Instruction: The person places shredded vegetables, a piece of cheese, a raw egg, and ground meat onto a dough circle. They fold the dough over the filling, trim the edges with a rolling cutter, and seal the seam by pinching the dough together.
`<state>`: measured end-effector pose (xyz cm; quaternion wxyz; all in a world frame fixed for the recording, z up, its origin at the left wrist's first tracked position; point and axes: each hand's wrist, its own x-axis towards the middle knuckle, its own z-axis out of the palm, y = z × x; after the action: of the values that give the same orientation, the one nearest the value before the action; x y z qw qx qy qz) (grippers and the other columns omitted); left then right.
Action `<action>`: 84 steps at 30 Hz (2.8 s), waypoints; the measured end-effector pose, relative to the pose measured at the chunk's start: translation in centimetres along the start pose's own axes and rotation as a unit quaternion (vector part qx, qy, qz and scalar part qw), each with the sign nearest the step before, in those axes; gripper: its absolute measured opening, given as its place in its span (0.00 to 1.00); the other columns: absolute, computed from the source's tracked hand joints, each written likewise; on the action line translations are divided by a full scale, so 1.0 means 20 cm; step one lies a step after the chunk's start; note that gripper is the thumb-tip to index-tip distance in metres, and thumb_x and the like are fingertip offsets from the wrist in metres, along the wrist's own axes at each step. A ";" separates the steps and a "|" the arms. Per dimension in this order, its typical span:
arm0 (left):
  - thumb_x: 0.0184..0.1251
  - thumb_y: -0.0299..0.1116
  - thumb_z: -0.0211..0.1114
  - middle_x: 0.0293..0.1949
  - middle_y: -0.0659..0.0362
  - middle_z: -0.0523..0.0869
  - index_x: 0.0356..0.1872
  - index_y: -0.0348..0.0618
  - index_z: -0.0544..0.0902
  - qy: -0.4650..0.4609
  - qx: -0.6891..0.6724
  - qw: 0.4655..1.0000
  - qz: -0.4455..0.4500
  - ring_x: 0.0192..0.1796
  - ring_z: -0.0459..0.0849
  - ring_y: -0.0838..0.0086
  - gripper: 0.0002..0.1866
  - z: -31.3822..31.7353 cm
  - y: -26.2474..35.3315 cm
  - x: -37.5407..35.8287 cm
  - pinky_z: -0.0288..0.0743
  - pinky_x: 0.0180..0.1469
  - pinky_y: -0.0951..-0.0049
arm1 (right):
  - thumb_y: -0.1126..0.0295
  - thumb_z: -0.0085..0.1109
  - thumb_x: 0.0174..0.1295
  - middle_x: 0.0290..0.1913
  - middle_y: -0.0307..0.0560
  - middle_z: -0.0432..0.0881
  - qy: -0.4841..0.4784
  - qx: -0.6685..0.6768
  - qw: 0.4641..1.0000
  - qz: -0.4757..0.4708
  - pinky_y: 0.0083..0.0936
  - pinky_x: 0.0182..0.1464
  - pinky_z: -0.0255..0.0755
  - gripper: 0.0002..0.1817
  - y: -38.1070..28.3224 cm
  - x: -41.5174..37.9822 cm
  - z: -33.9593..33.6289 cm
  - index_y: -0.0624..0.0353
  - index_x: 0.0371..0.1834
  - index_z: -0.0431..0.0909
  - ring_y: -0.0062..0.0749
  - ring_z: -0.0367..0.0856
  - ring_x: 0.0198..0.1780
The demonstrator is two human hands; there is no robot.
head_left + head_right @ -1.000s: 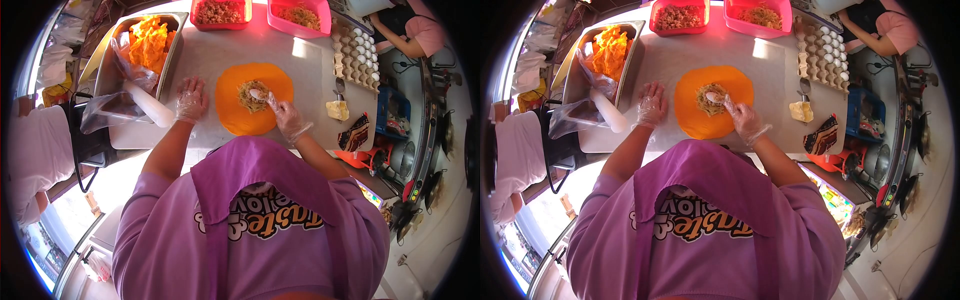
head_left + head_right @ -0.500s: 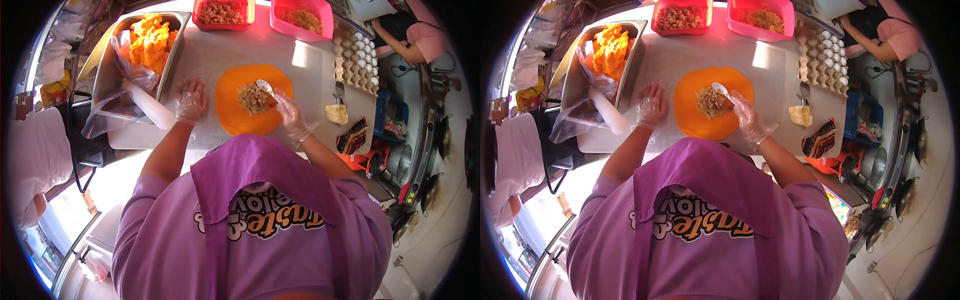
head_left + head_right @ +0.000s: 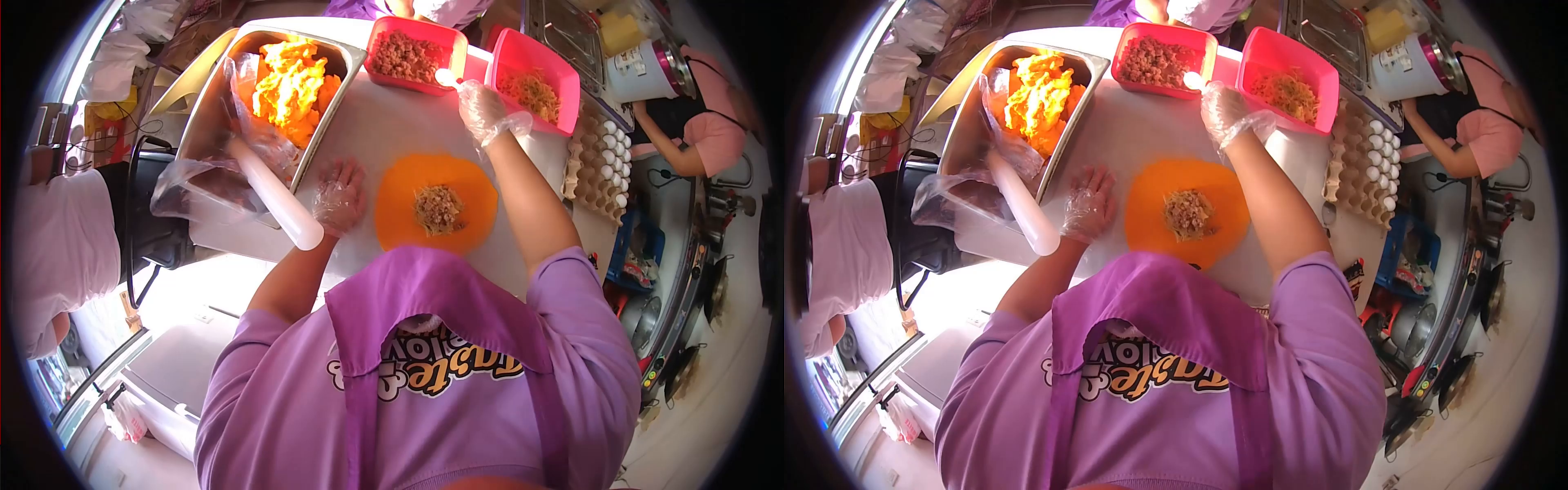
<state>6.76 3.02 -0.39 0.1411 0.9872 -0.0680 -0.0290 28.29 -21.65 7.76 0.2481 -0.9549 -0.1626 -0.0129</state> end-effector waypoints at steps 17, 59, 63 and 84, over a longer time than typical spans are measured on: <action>0.62 0.38 0.53 0.67 0.51 0.66 0.62 0.44 0.71 0.013 -0.056 0.998 -0.005 0.71 0.57 0.52 0.26 -0.02 0.01 0.00 0.39 0.73 0.48 | 0.70 0.53 0.60 0.18 0.40 0.76 -0.165 0.381 0.888 0.199 0.23 0.24 0.66 0.08 -0.01 0.53 0.27 0.60 0.35 0.82 0.27 0.74 0.20; 0.60 0.39 0.56 0.66 0.55 0.67 0.60 0.49 0.73 0.058 -0.002 0.998 0.034 0.70 0.60 0.55 0.24 0.08 -0.05 0.00 0.47 0.70 0.47 | 0.77 0.46 0.66 0.41 0.41 0.74 -0.019 0.354 0.929 0.108 0.27 0.37 0.70 0.15 -0.01 -1.19 -0.05 0.60 0.56 0.69 0.28 0.73 0.37; 0.60 0.39 0.55 0.66 0.55 0.68 0.59 0.48 0.73 0.079 0.004 0.996 0.031 0.69 0.62 0.54 0.24 0.07 -0.04 -0.01 0.48 0.69 0.45 | 0.75 0.47 0.66 0.34 0.35 0.70 -0.021 0.515 0.837 0.182 0.11 0.31 0.60 0.13 -0.09 -0.84 -0.07 0.60 0.53 0.71 0.13 0.66 0.33; 0.54 0.38 0.58 0.60 0.50 0.72 0.53 0.42 0.76 0.080 -0.091 0.993 0.003 0.66 0.65 0.54 0.23 0.01 0.01 -0.01 0.58 0.66 0.50 | 0.69 0.58 0.58 0.38 0.55 0.76 0.026 -0.087 0.985 -0.147 0.44 0.40 0.73 0.20 -0.29 0.13 0.08 0.59 0.55 0.72 0.51 0.78 0.42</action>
<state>6.46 2.74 -0.44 0.2353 0.9692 -0.0570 0.0448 28.91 -15.35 9.35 0.1638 -0.9378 -0.2932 -0.0881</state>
